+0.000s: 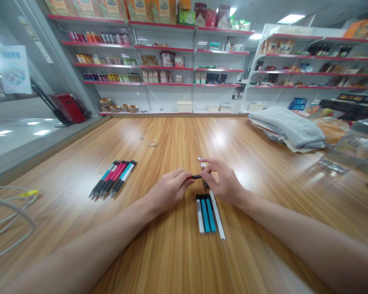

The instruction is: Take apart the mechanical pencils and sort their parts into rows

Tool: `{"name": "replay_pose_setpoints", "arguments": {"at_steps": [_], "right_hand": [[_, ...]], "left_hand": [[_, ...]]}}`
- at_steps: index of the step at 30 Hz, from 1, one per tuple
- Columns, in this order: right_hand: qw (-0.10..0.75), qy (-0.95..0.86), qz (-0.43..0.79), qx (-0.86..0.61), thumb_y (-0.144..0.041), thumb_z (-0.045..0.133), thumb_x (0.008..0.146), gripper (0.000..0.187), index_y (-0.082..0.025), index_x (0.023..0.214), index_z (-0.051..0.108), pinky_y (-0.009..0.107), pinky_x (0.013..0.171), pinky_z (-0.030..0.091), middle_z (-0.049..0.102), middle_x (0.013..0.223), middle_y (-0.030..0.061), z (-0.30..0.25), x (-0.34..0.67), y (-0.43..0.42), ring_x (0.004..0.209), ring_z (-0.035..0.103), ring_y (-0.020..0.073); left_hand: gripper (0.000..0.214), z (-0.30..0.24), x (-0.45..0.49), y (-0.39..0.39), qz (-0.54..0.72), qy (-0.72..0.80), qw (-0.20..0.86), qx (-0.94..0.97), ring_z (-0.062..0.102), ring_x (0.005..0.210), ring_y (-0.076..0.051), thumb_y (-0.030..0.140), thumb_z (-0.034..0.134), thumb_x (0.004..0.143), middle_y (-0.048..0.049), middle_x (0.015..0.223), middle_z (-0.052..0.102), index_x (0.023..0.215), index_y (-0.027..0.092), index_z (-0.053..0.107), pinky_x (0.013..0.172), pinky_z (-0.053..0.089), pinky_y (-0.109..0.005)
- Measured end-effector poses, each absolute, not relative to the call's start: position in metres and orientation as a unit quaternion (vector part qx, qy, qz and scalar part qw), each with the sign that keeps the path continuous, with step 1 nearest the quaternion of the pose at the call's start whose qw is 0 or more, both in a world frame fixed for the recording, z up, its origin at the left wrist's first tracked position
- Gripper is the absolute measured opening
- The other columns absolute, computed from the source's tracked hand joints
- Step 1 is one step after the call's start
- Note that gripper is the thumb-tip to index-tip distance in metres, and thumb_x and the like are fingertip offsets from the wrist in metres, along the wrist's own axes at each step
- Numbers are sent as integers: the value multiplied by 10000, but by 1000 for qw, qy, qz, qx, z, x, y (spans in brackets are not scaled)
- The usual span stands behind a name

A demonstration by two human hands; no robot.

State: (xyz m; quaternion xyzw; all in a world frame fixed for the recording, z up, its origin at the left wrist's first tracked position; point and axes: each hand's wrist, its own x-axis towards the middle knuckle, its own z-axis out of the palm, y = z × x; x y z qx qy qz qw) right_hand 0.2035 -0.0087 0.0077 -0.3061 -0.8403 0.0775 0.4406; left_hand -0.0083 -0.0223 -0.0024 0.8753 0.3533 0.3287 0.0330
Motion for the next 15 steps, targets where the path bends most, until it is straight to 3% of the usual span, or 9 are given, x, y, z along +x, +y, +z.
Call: {"name": "replay_pose_setpoints", "arguments": {"at_steps": [7, 15], "right_hand": [[443, -843, 85, -294, -165, 537, 824, 494, -201, 1293, 387, 385, 894, 451, 590, 939, 50, 7, 204, -10, 907, 553, 189], [463, -839, 95, -268, -104, 486, 815, 489, -222, 1282, 402, 354, 819, 496, 558, 955, 53, 8, 204, -11, 866, 547, 171]], "left_hand": [[169, -1, -9, -23, 316, 370, 28, 873, 524, 737, -137, 262, 435, 944, -39, 821, 560, 966, 167, 573, 673, 418, -256], [181, -1, -9, -24, 299, 398, 26, 867, 517, 729, -140, 268, 402, 951, -35, 810, 542, 940, 172, 555, 674, 412, -259]]}}
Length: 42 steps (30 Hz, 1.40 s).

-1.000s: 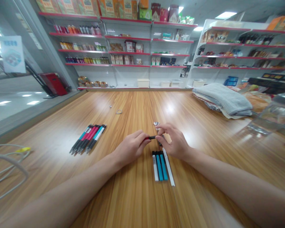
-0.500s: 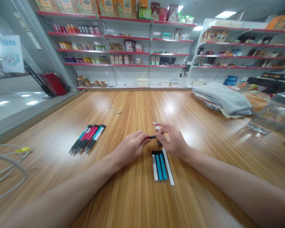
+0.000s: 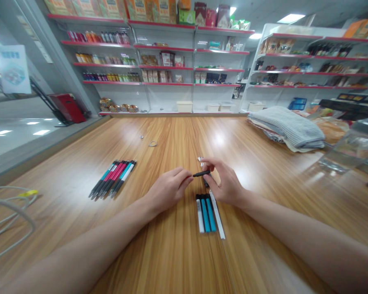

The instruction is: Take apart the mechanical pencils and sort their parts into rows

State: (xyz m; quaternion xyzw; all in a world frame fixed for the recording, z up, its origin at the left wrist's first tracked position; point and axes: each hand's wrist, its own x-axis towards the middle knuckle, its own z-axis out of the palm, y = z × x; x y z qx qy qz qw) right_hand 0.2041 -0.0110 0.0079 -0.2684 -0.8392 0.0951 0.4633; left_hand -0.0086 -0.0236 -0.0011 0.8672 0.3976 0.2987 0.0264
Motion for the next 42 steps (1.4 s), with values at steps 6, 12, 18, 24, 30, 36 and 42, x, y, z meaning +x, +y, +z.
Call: {"name": "replay_pose_setpoints", "arguments": {"at_steps": [6, 12, 18, 24, 30, 36, 42], "right_hand": [[483, -836, 82, -245, -95, 482, 830, 431, -212, 1243, 444, 351, 831, 503, 560, 976, 61, 9, 204, -11, 897, 553, 172], [479, -839, 72, -246, -131, 462, 872, 317, -209, 1177, 498, 341, 829, 507, 562, 987, 70, 11, 203, -12, 911, 565, 173], [491, -822, 71, -280, -197, 435, 909, 228, -194, 1106, 550, 312, 765, 498, 590, 940, 69, 11, 205, -12, 846, 580, 164], [528, -735, 159, -395, -281, 488, 893, 184, -172, 1005, 585, 244, 590, 432, 574, 714, 5, 7, 210, -2, 610, 526, 115], [508, -684, 225, -473, -238, 531, 771, 188, -144, 925, 582, 212, 475, 326, 330, 482, -90, -1, 232, 27, 438, 324, 76], [381, -742, 258, -488, -208, 499, 702, 178, -149, 838, 598, 197, 467, 292, 399, 465, -82, -5, 239, 39, 447, 342, 72], [336, -756, 309, -470, -202, 522, 679, 210, -147, 874, 580, 188, 465, 319, 443, 467, -83, -7, 241, 42, 444, 395, 75]], "left_hand": [[204, 5, -7, -25, 283, 404, 33, 869, 500, 699, -137, 234, 367, 950, -33, 768, 520, 808, 164, 496, 643, 387, -258], [286, 6, -6, -26, 278, 411, 14, 868, 455, 618, -116, 305, 381, 956, -5, 693, 474, 718, 171, 464, 591, 346, -252], [295, 7, -7, -27, 266, 397, 0, 878, 455, 607, -113, 281, 370, 957, -9, 692, 483, 704, 171, 474, 587, 345, -254], [287, 6, -8, -25, 244, 400, -2, 884, 487, 643, -125, 285, 381, 951, -22, 713, 509, 709, 169, 483, 618, 372, -262], [284, 6, -8, -25, 243, 397, 3, 885, 502, 660, -128, 276, 388, 946, -29, 732, 521, 706, 165, 491, 622, 385, -262], [284, 6, -8, -25, 238, 397, 0, 886, 512, 669, -133, 283, 388, 946, -32, 737, 524, 713, 165, 499, 631, 393, -269], [288, 5, -8, -25, 240, 390, -1, 889, 512, 670, -132, 283, 386, 947, -33, 739, 524, 712, 165, 505, 632, 397, -268]]}}
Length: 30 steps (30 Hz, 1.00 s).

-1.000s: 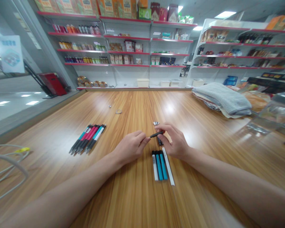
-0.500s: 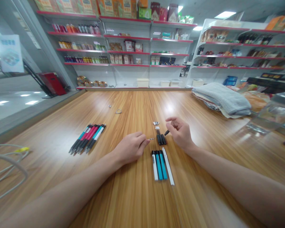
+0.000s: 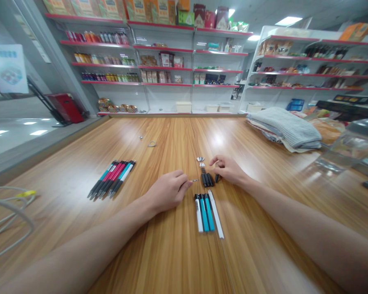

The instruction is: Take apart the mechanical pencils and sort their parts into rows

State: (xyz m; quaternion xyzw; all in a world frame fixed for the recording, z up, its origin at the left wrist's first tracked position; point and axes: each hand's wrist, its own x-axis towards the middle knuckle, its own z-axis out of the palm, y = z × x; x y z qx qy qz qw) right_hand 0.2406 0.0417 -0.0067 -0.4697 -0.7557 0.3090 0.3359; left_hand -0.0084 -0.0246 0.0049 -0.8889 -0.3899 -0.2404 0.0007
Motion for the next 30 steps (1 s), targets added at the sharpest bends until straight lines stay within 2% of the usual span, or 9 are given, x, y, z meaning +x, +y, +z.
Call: {"name": "replay_pose_setpoints", "arguments": {"at_steps": [5, 11, 20, 30], "right_hand": [[320, -769, 302, -463, -214, 543, 694, 171, -152, 851, 572, 189, 457, 311, 445, 481, -80, -6, 241, 41, 447, 400, 77], [315, -790, 232, -473, -207, 521, 704, 81, -163, 761, 558, 203, 474, 294, 484, 507, -63, -3, 237, 36, 472, 427, 84], [298, -808, 185, -474, -191, 490, 716, 109, -169, 745, 593, 216, 482, 273, 468, 499, -56, -4, 239, 35, 477, 423, 93], [282, -820, 155, -472, -179, 484, 719, 144, -165, 704, 627, 225, 493, 305, 553, 532, -20, -4, 241, 35, 495, 475, 107]], "left_hand": [[291, 5, -9, -25, -231, -397, -1, -888, 512, 672, -133, 289, 385, 947, -34, 743, 521, 712, 164, 502, 631, 396, -268], [292, 5, -9, -26, -231, -393, 6, -890, 514, 675, -131, 290, 388, 946, -33, 748, 521, 710, 165, 506, 631, 399, -264], [300, 5, -9, -26, -220, -397, 9, -891, 522, 682, -136, 311, 379, 948, -35, 758, 523, 721, 167, 513, 631, 407, -269], [308, 4, -9, -26, -208, -403, 5, -891, 523, 698, -140, 322, 358, 956, -37, 773, 524, 739, 168, 513, 645, 402, -275]]}}
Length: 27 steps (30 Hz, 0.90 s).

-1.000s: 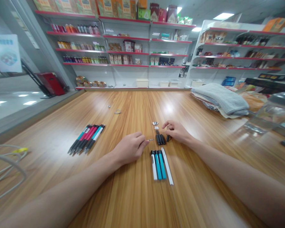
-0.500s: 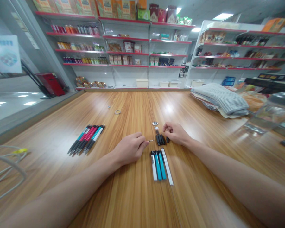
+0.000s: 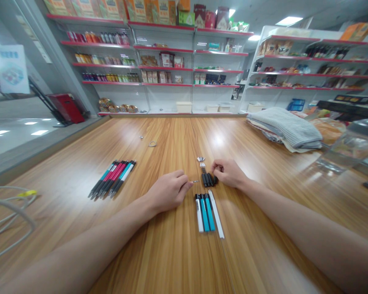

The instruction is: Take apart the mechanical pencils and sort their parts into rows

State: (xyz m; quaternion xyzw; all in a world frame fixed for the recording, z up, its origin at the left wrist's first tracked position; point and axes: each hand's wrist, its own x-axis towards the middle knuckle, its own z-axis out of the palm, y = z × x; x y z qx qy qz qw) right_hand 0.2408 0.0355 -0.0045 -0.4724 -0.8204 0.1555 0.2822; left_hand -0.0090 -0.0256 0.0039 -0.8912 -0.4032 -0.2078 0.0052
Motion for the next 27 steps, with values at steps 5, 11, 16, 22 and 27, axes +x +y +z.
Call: {"name": "replay_pose_setpoints", "arguments": {"at_steps": [5, 11, 16, 22, 27], "right_hand": [[279, -825, 165, -464, -168, 488, 714, 140, -164, 705, 629, 221, 492, 324, 559, 535, -19, -6, 241, 36, 494, 487, 107], [284, -832, 168, -446, -135, 482, 702, 155, -158, 711, 635, 206, 493, 333, 544, 525, -25, -6, 240, 35, 482, 479, 93], [285, -837, 169, -436, -118, 477, 693, 168, -162, 723, 636, 201, 492, 335, 547, 533, -26, -6, 240, 34, 484, 479, 91], [302, -833, 169, -431, -122, 466, 718, 181, -163, 763, 636, 201, 495, 333, 552, 557, -26, -8, 240, 35, 487, 472, 88], [312, -829, 170, -432, -121, 458, 730, 198, -169, 819, 628, 199, 468, 299, 483, 512, -52, -8, 240, 34, 452, 433, 81]], "left_hand": [[309, 5, -9, -26, -204, -406, 6, -891, 522, 700, -139, 320, 355, 957, -35, 772, 523, 734, 167, 507, 642, 396, -272], [320, 5, -8, -27, -206, -406, 8, -890, 517, 690, -132, 320, 347, 959, -36, 775, 524, 732, 164, 510, 642, 391, -266], [321, 6, -8, -27, -196, -413, 5, -889, 514, 694, -131, 326, 338, 962, -33, 787, 523, 737, 166, 501, 647, 389, -266], [323, 5, -9, -27, -194, -416, 5, -889, 516, 704, -131, 330, 331, 965, -32, 792, 519, 744, 166, 499, 650, 388, -265], [315, 4, -9, -26, -194, -415, 1, -889, 518, 707, -132, 326, 338, 962, -32, 792, 520, 747, 165, 503, 654, 392, -266]]}}
